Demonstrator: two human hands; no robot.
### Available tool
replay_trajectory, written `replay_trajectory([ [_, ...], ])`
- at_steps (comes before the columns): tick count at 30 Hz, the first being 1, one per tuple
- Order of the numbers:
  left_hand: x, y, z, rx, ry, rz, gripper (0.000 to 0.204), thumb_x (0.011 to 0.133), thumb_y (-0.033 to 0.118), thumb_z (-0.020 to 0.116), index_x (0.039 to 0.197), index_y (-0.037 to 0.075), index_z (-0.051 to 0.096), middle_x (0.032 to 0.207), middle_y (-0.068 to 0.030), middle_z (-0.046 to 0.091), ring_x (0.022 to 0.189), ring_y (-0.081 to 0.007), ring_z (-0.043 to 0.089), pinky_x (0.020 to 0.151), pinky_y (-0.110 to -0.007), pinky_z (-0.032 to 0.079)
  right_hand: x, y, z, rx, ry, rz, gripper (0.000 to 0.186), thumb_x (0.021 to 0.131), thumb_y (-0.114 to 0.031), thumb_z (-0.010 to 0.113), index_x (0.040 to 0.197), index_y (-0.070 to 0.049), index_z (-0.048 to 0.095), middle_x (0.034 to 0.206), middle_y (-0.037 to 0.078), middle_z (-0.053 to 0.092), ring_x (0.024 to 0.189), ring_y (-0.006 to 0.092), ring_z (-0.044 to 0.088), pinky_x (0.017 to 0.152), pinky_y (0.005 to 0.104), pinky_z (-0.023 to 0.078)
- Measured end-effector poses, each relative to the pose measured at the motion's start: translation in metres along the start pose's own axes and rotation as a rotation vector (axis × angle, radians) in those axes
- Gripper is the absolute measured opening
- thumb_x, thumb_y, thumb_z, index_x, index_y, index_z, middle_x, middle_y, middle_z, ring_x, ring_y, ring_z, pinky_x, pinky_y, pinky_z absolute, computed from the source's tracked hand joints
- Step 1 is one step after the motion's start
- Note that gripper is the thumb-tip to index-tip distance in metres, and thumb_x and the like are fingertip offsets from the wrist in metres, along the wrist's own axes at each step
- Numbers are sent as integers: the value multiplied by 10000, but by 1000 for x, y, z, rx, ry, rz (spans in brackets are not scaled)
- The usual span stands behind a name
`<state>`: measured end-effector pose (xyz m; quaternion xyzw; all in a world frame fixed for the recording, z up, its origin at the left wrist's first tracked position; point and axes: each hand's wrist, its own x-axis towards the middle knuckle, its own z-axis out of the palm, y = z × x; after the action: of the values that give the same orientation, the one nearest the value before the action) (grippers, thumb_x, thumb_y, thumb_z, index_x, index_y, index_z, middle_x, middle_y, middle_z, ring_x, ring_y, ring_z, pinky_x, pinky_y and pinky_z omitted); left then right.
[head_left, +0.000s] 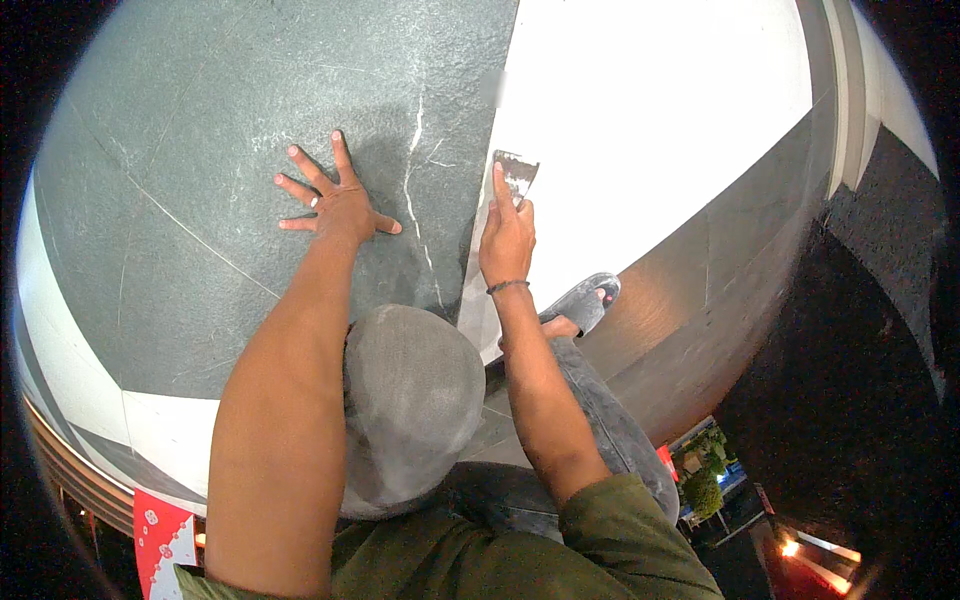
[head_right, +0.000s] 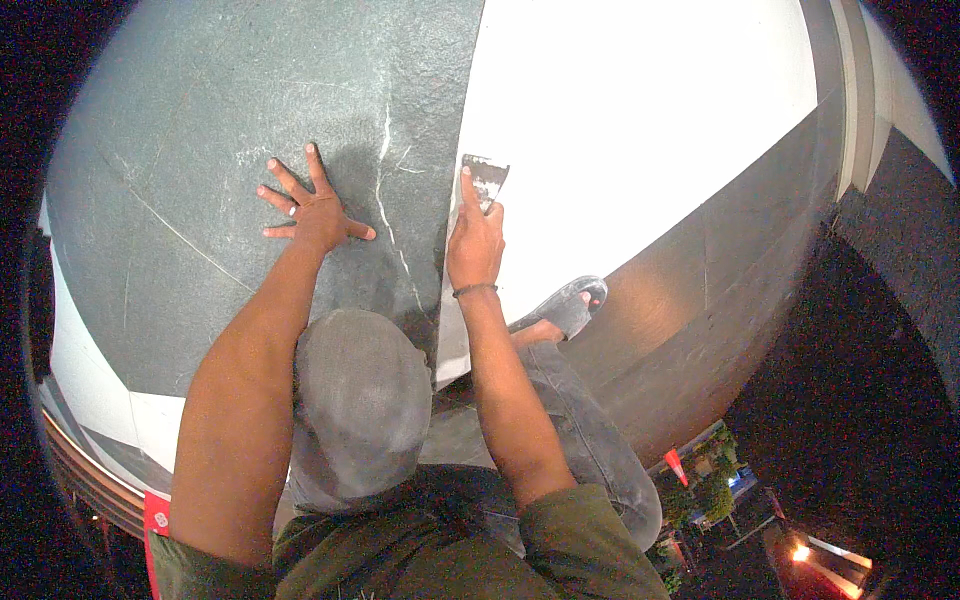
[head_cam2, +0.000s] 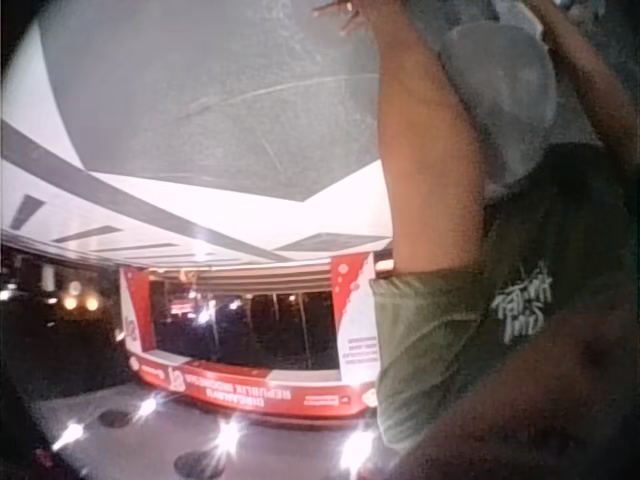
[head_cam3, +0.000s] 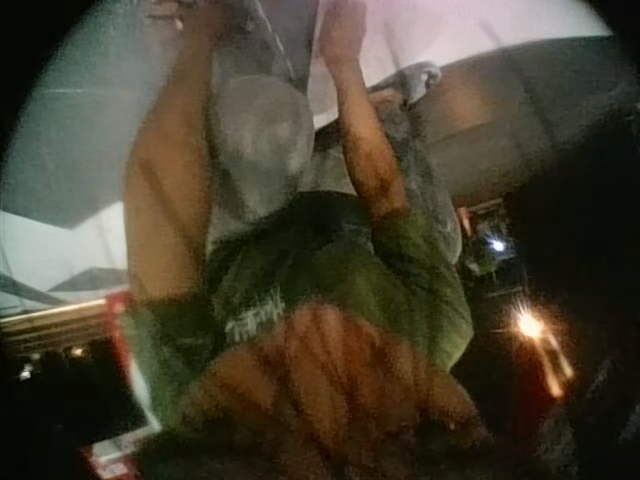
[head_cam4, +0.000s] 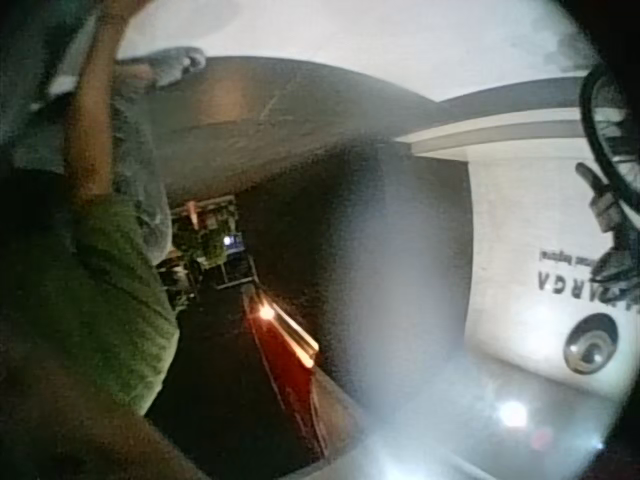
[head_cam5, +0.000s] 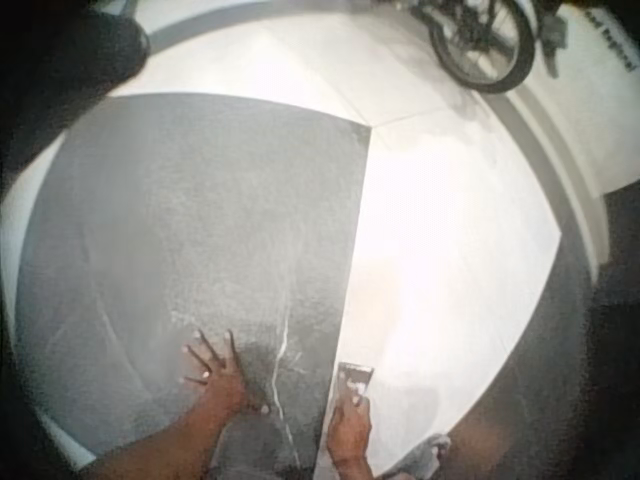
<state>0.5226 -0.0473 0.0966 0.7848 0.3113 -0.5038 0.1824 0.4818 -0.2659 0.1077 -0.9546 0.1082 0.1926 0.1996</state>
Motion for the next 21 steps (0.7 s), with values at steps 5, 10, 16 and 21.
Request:
replay_trajectory([
  [5, 0, -1, 4, 5, 25, 10, 1673, 539, 367, 1027, 1577, 342, -284, 1527, -276, -481, 1391, -587, -394, 1003, -912, 43, 38, -20, -17, -178, -17, -20, 577, 1013, -106, 539, 1503, -409, 501, 916, 186, 539, 757, 378, 637, 725, 490, 542],
  [10, -5, 0, -2, 25, 19, -6, 1611, 573, 399, 1005, 1605, 329, -229, 1566, -302, -409, 1397, -601, -364, 1023, -907, 59, 36, -31, -29, -261, -65, -4, 562, 1006, -104, 555, 1477, -409, 534, 891, 192, 572, 791, 369, 648, 761, 487, 546],
  [16, -3, -1, 2, 20, 39, 21, 1630, 566, 398, 1009, 1595, 327, -253, 1561, -312, -411, 1392, -608, -365, 1012, -912, 63, 42, -34, -30, -246, -63, 6, 562, 989, -72, 507, 1455, -383, 563, 1021, 223, 573, 823, 423, 681, 764, 505, 563],
  [21, -2, -2, -2, 31, 43, -11, 1623, 569, 406, 1007, 1597, 335, -247, 1561, -312, -411, 1393, -610, -363, 1014, -911, 63, 23, -31, -15, -162, -50, 43, 550, 991, -72, 511, 1454, -364, 571, 1025, 221, 582, 816, 420, 685, 759, 504, 564],
])
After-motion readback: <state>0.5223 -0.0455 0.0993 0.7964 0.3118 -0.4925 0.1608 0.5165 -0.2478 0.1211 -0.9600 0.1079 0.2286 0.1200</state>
